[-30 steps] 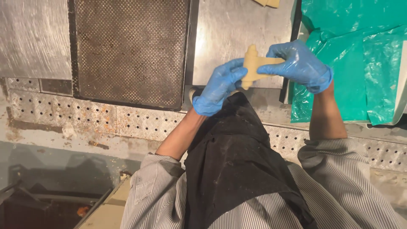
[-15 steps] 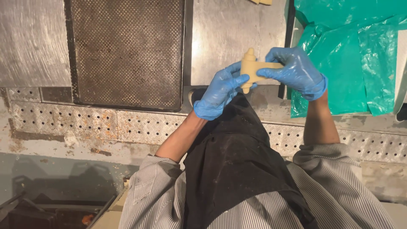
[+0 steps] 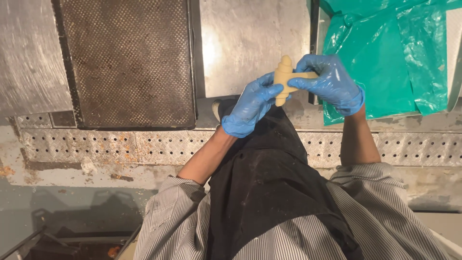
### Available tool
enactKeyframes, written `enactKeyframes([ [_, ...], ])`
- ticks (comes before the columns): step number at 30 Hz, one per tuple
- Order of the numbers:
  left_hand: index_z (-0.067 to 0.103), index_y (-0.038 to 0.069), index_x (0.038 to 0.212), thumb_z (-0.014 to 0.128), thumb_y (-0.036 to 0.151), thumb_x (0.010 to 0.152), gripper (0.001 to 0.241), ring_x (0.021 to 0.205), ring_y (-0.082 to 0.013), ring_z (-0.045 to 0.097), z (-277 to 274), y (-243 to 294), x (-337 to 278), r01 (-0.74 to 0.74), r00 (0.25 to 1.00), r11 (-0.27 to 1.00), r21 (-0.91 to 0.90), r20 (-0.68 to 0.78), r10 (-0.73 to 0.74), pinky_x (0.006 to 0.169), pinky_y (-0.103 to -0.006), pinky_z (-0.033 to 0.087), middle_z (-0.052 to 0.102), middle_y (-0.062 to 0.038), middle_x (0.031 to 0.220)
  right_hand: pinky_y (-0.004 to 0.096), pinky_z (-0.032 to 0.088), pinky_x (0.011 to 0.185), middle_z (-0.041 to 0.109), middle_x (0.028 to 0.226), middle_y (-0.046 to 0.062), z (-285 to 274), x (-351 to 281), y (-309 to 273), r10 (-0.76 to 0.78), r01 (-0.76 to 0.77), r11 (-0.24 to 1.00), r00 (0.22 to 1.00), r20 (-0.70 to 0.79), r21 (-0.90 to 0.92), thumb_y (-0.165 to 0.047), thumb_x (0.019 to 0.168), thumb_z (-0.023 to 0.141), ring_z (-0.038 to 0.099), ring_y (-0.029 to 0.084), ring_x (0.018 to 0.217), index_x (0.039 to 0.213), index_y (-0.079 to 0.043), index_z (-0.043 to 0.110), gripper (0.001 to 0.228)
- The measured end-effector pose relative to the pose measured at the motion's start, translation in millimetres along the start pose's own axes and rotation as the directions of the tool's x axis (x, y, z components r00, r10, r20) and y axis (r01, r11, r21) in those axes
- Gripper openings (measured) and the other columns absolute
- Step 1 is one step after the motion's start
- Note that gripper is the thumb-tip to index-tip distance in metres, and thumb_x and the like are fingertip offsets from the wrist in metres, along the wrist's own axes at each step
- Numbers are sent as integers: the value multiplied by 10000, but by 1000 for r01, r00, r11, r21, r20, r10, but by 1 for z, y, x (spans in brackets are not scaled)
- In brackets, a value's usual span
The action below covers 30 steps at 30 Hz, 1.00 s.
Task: The person is rolling triangular pieces of dough into croissant shapes on a metal table.
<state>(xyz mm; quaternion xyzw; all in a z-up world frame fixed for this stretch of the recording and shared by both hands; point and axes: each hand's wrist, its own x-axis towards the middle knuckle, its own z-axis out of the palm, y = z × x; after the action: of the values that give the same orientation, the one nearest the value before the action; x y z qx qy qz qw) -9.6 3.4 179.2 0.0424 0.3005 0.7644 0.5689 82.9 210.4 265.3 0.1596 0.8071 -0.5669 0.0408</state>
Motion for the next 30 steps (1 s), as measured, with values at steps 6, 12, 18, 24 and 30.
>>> enactKeyframes([
  [6, 412, -72, 1512, 652, 137, 1012, 593, 1189, -237, 655, 11, -19, 21, 10, 1000, 1000, -22, -20, -10, 1036, -380, 557, 617, -155, 1350, 232, 474, 672, 668, 861, 3, -21, -10, 11, -18, 22, 997, 999, -49, 73, -211, 887, 833, 571, 42, 790, 1003, -6, 707, 267],
  [12, 406, -100, 1529, 657, 129, 1025, 607, 1219, -243, 645, 37, -29, 40, 2, 1000, 1000, -2, 9, -2, 1053, -372, 556, 603, -175, 1372, 239, 472, 696, 661, 879, 13, -51, -22, 32, -61, 65, 997, 996, -70, 45, -206, 906, 833, 549, 49, 809, 1012, 2, 702, 268],
  [18, 404, -116, 1526, 643, 134, 1040, 596, 1234, -262, 641, 51, -59, 66, 27, 1000, 999, -19, 7, -27, 1061, -379, 552, 587, -203, 1392, 237, 489, 688, 674, 866, 16, -80, -33, 39, -41, 44, 997, 998, -52, 59, -218, 892, 832, 573, 37, 801, 1008, 3, 696, 284],
  [24, 387, -107, 1517, 649, 120, 1025, 602, 1242, -265, 652, 73, -69, 78, -34, 999, 997, -64, 5, 34, 1087, -383, 565, 573, -186, 1418, 255, 460, 661, 653, 836, 32, -108, -42, 60, -76, 75, 997, 994, -78, -26, -187, 891, 846, 547, 56, 771, 991, 9, 690, 270],
  [30, 378, -93, 1541, 651, 141, 1033, 621, 1196, -310, 654, 84, -72, 83, -35, 999, 999, -8, 0, 35, 1024, -393, 558, 578, -205, 1410, 257, 458, 703, 649, 863, 20, -119, -46, 66, -100, 104, 993, 992, -72, 59, -152, 901, 835, 542, 56, 807, 981, 0, 689, 225],
])
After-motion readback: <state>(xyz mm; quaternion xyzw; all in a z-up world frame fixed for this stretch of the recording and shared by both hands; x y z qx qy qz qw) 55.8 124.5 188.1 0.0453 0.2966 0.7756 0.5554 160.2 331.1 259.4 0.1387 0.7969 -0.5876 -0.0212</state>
